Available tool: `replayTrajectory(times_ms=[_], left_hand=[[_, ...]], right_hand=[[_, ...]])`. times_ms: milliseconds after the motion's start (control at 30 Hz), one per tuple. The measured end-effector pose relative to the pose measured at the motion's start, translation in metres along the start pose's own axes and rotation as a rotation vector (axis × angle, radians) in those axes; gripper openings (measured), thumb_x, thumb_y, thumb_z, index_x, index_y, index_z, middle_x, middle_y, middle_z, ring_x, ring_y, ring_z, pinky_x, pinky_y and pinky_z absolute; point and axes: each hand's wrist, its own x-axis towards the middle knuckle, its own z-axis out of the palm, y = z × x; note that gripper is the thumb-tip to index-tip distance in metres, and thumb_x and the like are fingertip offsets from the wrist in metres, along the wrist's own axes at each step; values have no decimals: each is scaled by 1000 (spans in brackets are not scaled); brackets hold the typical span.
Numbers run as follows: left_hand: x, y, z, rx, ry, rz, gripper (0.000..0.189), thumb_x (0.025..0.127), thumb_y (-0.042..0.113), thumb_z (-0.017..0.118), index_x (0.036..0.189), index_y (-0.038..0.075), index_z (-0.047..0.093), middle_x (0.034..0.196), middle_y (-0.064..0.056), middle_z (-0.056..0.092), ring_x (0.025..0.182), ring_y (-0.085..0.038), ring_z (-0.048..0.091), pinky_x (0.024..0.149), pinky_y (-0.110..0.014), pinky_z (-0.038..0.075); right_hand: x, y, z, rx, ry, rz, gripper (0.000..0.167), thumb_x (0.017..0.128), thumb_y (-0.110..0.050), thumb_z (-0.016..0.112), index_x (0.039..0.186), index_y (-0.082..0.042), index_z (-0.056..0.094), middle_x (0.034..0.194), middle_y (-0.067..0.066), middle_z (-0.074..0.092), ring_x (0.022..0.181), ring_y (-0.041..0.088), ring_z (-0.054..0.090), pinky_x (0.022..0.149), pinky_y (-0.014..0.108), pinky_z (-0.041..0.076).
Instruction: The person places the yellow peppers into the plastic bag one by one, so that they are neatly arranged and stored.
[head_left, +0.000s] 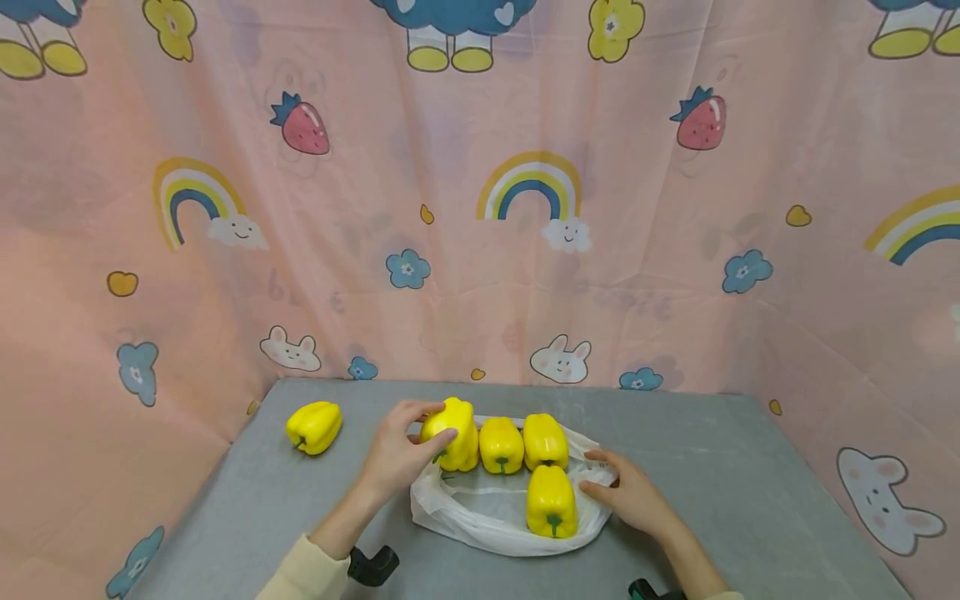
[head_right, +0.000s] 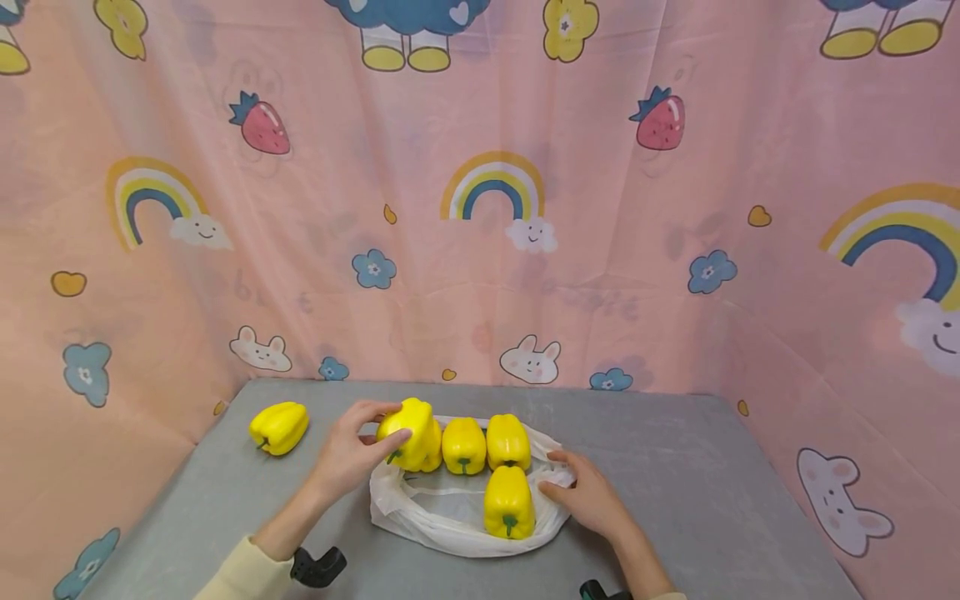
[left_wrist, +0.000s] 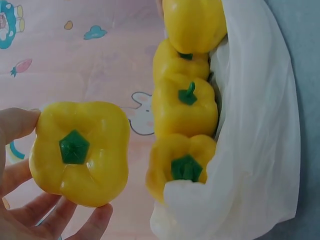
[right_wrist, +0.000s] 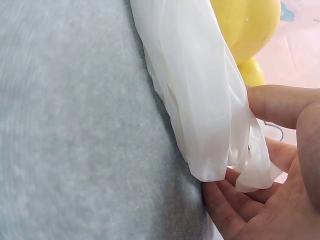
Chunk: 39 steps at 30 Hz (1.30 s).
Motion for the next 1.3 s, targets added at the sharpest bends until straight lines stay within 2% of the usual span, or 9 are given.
replayTrajectory(times_ms=[233, 367, 567, 800, 933, 1300], left_hand=[[-5, 2, 11, -9, -46, -1, 40, 89, 32, 80, 124, 13, 72, 119, -3, 64, 104, -21, 59, 83, -41, 57], [-8, 3, 17, -27, -69, 9, 40, 89, 31, 80, 124, 12, 71, 119, -3, 64, 103, -21, 59, 80, -36, 56], [-14, 4, 25, -22, -118, -14, 41, 90, 33, 79, 125, 13, 70, 125, -3, 62, 103, -19, 57, 80, -34, 54], [-22, 3, 35, -34, -144, 5, 42, 90, 34, 79, 123, 10, 71, 120, -4, 64, 101, -21, 59, 77, -34, 54], [-28, 3, 40, -24, -176, -16, 43, 91, 36, 78, 123, 9, 70, 117, -3, 64, 102, -20, 59, 81, -38, 54], [-37, -6, 52, -38, -262, -83, 43, 92, 39, 76, 124, 11, 69, 118, 0, 61, 106, -18, 57, 79, -32, 53]], right_hand=[[1, 1, 0, 12, -8, -3, 65, 92, -40, 75, 141, -3, 55, 138, 19, 56, 90, 21, 56, 74, 36, 49], [1, 2, 0, 7, -6, -4, 64, 92, -39, 75, 141, -4, 55, 138, 20, 56, 90, 21, 56, 73, 35, 48], [1, 2, 0, 5, 2, -15, 63, 92, -39, 75, 141, -4, 56, 138, 21, 56, 88, 21, 55, 71, 35, 47], [0, 2, 1, 4, 5, -19, 62, 92, -37, 75, 140, -3, 56, 137, 21, 56, 88, 21, 55, 71, 35, 47], [0, 2, 1, -3, 1, -17, 63, 92, -38, 75, 141, -3, 56, 138, 21, 56, 88, 21, 56, 72, 35, 48], [0, 1, 0, -20, 8, -11, 64, 92, -40, 74, 141, -4, 56, 138, 21, 56, 88, 20, 56, 71, 35, 47]])
